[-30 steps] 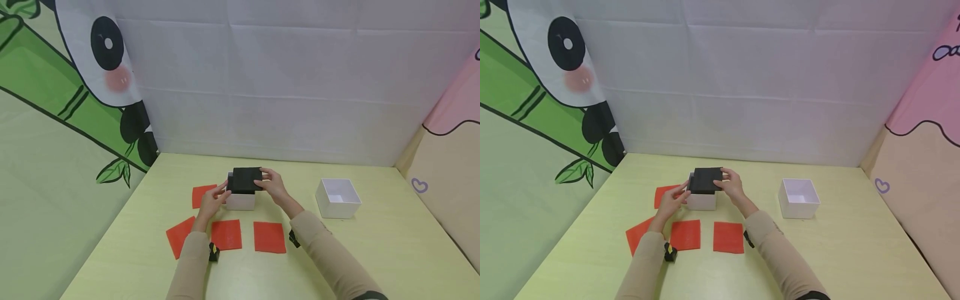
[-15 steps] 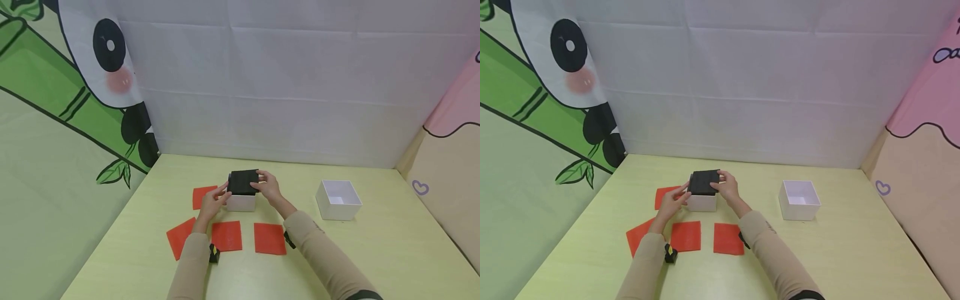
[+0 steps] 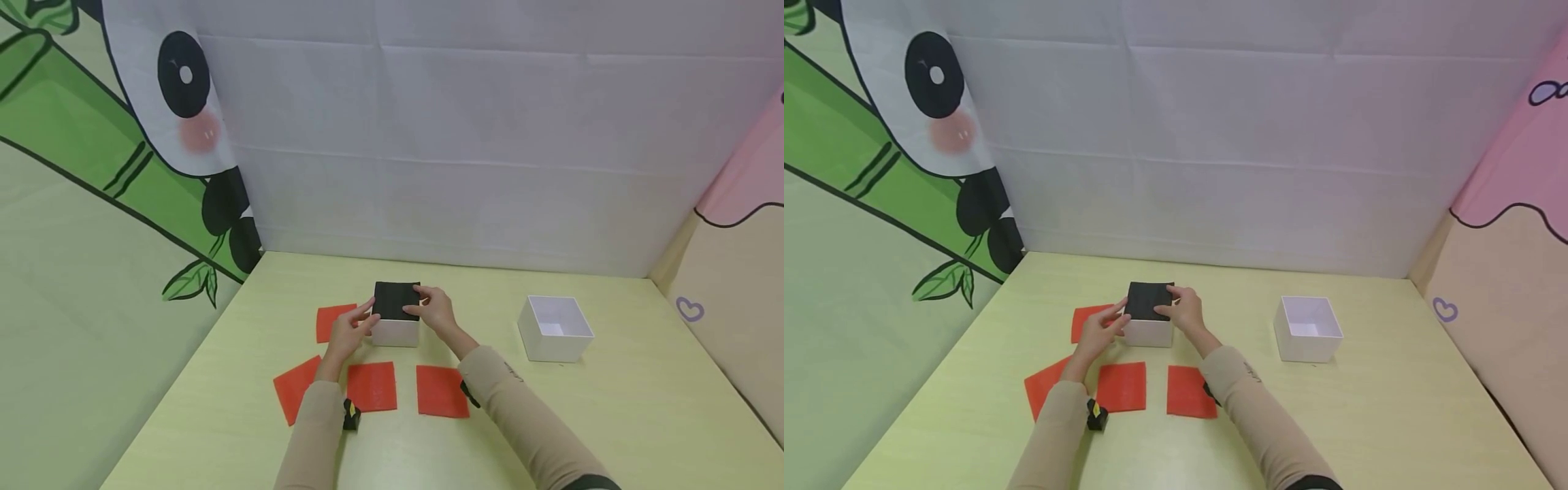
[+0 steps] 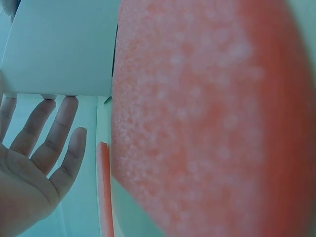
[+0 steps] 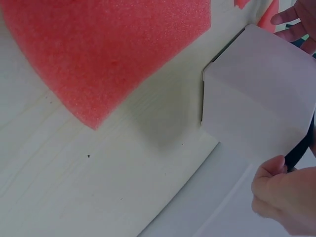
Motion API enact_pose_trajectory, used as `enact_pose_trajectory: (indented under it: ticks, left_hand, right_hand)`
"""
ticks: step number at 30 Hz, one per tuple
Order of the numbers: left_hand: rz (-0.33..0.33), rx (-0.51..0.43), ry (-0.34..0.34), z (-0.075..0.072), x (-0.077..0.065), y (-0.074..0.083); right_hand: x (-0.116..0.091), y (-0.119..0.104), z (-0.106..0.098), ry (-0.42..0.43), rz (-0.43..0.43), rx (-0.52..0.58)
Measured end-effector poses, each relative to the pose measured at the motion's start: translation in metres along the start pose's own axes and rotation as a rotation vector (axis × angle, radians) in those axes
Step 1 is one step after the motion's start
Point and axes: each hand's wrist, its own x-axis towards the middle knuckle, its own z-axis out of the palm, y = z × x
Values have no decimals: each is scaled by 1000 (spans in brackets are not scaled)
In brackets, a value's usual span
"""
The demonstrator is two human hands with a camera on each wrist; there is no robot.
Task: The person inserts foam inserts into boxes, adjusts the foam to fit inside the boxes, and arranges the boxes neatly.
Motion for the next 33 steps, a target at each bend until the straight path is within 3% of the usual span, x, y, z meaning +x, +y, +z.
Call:
enact_pose_trajectory:
  ticks: [13, 14, 18, 20, 21, 26, 33]
  left_hand:
    - [-48, 13, -11, 1, 1, 0]
    - [-47, 10, -12, 1, 1, 0]
    - [-33, 4, -12, 1, 0, 1]
    - [-27, 4, -10, 1, 0, 1]
    - [-24, 6, -11, 1, 0, 1]
    - [-14, 12, -13, 0, 1, 0]
    - [14, -5, -13, 1, 0, 0]
  right_hand:
    - [2, 8, 6, -32, -102, -241]
    - [9, 21, 10, -23, -139, -259]
    - [12, 25, 11, -65, -142, -313]
    - [11, 28, 10, -74, -188, -379]
    - [4, 16, 5, -100, -175, -418]
    - [-2, 13, 2, -143, -303, -621]
    - [2, 14, 10, -187, -309, -814]
